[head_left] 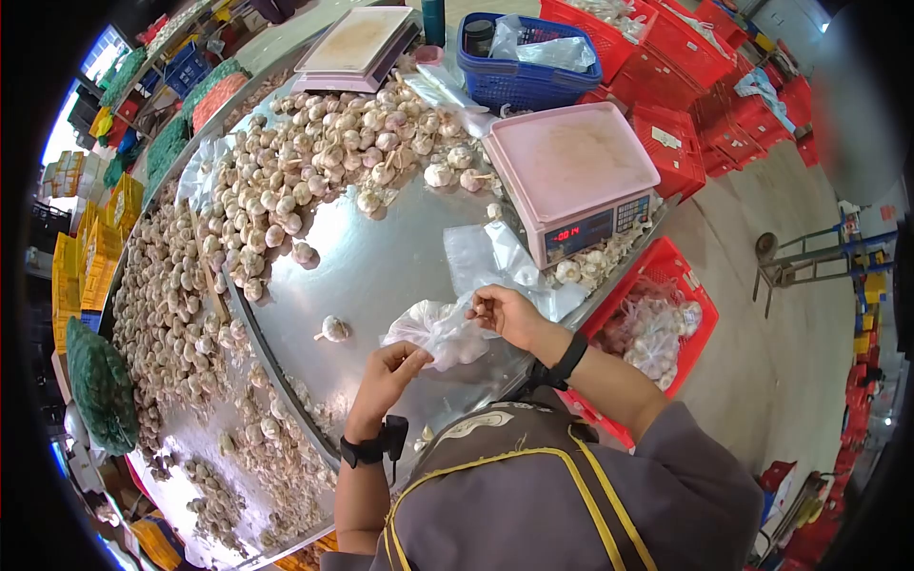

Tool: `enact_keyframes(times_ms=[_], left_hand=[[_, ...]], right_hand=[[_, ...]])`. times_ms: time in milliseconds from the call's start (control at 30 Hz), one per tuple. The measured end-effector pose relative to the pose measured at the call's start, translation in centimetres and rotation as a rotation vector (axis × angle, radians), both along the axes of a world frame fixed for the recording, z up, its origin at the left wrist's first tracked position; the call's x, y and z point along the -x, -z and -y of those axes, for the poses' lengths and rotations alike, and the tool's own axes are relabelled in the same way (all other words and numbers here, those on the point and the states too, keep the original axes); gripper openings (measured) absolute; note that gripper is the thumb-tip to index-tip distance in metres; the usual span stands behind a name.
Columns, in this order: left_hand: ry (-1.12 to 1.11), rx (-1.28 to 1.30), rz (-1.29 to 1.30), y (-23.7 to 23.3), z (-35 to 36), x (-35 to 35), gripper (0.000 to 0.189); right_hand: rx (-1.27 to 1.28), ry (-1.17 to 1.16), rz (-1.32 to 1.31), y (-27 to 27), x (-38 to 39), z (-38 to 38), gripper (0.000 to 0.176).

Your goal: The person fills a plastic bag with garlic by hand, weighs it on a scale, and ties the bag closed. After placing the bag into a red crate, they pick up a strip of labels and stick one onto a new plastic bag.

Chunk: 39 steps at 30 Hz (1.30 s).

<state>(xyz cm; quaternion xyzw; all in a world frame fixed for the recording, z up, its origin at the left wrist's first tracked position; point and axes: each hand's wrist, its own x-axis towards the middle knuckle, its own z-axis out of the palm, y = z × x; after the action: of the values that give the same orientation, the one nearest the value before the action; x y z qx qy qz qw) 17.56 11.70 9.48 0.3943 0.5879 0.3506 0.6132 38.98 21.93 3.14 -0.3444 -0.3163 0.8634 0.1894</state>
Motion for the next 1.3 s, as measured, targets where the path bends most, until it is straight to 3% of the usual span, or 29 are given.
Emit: enact_keyframes(times_ms=[33, 67, 100, 133, 167, 200, 267, 300, 367, 433, 467, 500, 567, 600, 700, 833, 867, 933, 967, 1033, 1067, 1133, 1167, 1200, 1233, 1300], left_hand=[[0.003, -0.005, -0.001, 0.2, 0.1, 0.1, 0.028], [0.044, -0.022, -0.022, 0.5, 0.3, 0.2, 0.03], [0.093, -0.023, -0.039, 0.8, 1.2, 0.0, 0.034], [0.134, -0.146, 0.033, 0.2, 1.8, -0.8, 0.038], [0.225, -0.229, -0.12, -1.1, 2.3, -1.6, 0.039], [0.334, -0.256, -0.156, -2.3, 2.5, -2.2, 0.039], [0.443, -0.288, -0.198, -2.4, 2.8, -2.4, 0.039], [0.463, -0.333, -0.143, -1.6, 2.8, -2.6, 0.037], [0.484, -0.378, -0.084, -0.4, 2.9, -2.6, 0.036], [-0.006, -0.128, 0.191, -0.2, 2.2, -2.3, 0.032], [-0.071, -0.203, 0.28, 0.0, 1.4, -2.3, 0.027], [-0.061, -0.218, 0.281, -0.6, 0.5, -2.7, 0.027], [0.077, -0.318, 0.239, -2.6, -0.8, -4.6, 0.023], [0.173, -0.331, 0.285, -3.1, -1.1, -5.3, 0.017], [0.35, -0.442, 0.314, -5.9, -1.9, -7.0, 0.018], [0.287, -0.541, 0.165, -7.8, -2.4, -8.3, 0.025], [0.299, -0.491, 0.129, -7.2, -2.5, -8.2, 0.029], [0.326, -0.449, 0.054, -5.9, -2.8, -8.1, 0.03], [0.322, -0.442, 0.058, -5.5, -2.8, -8.2, 0.03], [0.399, -0.375, 0.047, -4.9, -2.6, -8.5, 0.025], [0.395, -0.364, 0.049, -4.5, -2.6, -8.6, 0.025], [0.446, -0.355, -0.014, -3.7, -2.4, -8.9, 0.023], [0.445, -0.345, -0.016, -3.3, -2.2, -8.9, 0.023], [0.434, -0.311, -0.038, -2.8, -2.1, -8.9, 0.023], [0.423, -0.278, -0.06, -2.5, -2.1, -8.9, 0.022], [0.394, -0.267, -0.083, -2.1, -1.8, -8.6, 0.022]], right_hand=[[0.374, 0.165, -0.092, -0.3, 0.0, -0.7, 0.023], [0.288, -0.112, -0.201, -0.6, -0.4, 0.2, 0.025], [0.241, -0.255, -0.193, -4.6, 0.5, 1.1, 0.029], [0.269, -0.147, -0.156, -3.5, 0.9, 1.1, 0.029], [0.282, -0.047, -0.12, -1.3, 1.1, 0.3, 0.03], [0.318, 0.144, -0.067, 2.6, 1.0, -0.9, 0.029], [0.347, 0.276, -0.016, 6.3, 0.3, -1.5, 0.029], [0.381, 0.41, 0.04, 6.0, 0.1, -1.7, 0.028], [0.274, 0.374, 0.04, 5.5, -0.3, -0.4, 0.029], [-0.168, 0.248, 0.024, 3.8, 0.2, 1.2, 0.033], [-0.456, 0.224, 0.073, 5.2, 0.8, 2.9, 0.03], [-0.472, 0.233, 0.072, 5.0, 0.5, 3.6, 0.03], [-1.324, -0.273, 0.464, 4.4, -1.1, 3.8, 0.024], [-1.334, -0.27, 0.471, 3.4, -2.0, 3.4, 0.024], [-1.004, 0.159, 0.583, -2.3, -6.5, 3.5, 0.016], [-1.024, 0.474, 0.896, -9.4, -15.8, 5.7, 0.014], [-0.891, 0.557, 0.93, -10.6, -17.3, 6.8, 0.012], [-1.008, 0.39, 1.309, -13.1, -19.4, 8.1, 0.017], [-1.005, 0.381, 1.312, -12.8, -20.0, 8.3, 0.017], [-1.035, 0.09, 1.591, -11.8, -20.6, 8.6, 0.022], [-0.994, 0.085, 1.516, -10.8, -20.3, 8.3, 0.028], [-1.181, 0.086, 1.338, -8.3, -18.0, 6.6, 0.03], [-1.121, -0.029, 1.257, -7.7, -15.9, 4.8, 0.031], [-1.08, 0.021, 1.218, -6.2, -16.0, 4.8, 0.034], [-0.957, -0.134, 1.228, -3.7, -10.8, 1.8, 0.039], [-1.03, -0.226, 1.162, 0.9, -5.9, -1.0, 0.045]])
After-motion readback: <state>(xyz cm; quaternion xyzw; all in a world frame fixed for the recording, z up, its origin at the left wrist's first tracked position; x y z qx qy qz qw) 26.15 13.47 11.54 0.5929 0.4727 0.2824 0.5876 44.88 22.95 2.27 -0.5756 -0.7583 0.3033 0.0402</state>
